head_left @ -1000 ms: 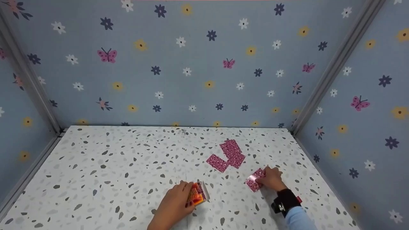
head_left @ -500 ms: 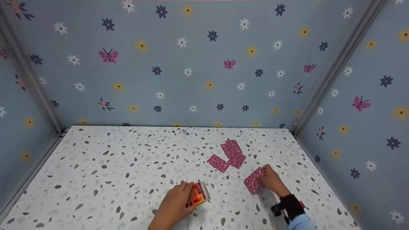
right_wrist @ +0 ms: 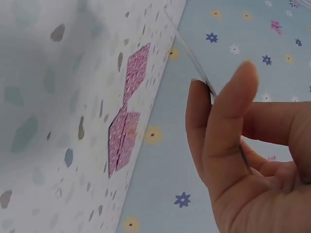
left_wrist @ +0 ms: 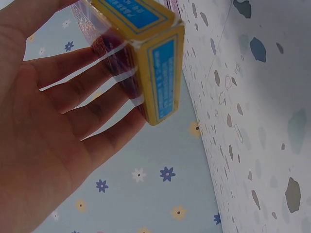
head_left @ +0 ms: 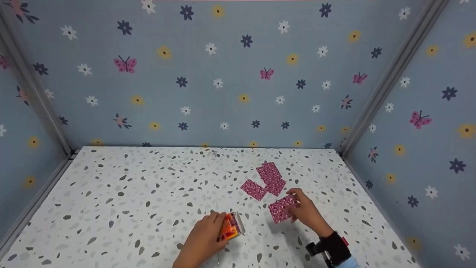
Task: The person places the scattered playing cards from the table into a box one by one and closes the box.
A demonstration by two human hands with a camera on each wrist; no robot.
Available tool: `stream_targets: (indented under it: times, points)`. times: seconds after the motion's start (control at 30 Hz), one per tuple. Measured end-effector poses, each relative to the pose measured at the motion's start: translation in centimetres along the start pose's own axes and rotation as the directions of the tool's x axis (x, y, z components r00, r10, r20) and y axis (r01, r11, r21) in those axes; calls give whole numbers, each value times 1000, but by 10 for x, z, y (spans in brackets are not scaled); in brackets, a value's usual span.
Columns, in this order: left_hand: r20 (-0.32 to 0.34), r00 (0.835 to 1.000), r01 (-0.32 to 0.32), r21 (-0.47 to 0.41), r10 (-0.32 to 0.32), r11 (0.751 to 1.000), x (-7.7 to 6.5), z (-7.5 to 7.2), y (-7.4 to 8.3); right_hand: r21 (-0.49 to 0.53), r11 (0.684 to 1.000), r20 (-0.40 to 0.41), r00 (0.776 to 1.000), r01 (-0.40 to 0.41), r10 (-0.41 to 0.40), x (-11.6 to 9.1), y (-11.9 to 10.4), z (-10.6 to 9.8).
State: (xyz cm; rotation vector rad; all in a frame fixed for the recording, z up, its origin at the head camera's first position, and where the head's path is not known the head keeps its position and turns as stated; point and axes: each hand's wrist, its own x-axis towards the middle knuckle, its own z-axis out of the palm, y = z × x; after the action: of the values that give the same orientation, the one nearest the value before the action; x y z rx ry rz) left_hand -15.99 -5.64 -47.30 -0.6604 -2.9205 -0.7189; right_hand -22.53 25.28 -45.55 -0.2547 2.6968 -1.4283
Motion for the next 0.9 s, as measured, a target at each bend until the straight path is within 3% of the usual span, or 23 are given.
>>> stream_targets:
  times: [0.27, 0.73, 0.9]
  points:
    - [-1, 1000, 12, 13, -12, 1000, 1, 1, 1, 193, 972, 83, 985, 132, -151, -16, -31, 21]
    - [-12, 1000, -1, 8, 1, 1000, 1, 1, -1, 329, 930, 143, 965, 162, -218, -30, -58, 45]
    - [-24, 1000, -10, 19, 10, 1000, 1, 1, -1, 327, 933, 139, 969, 150, -204, -30, -59, 56]
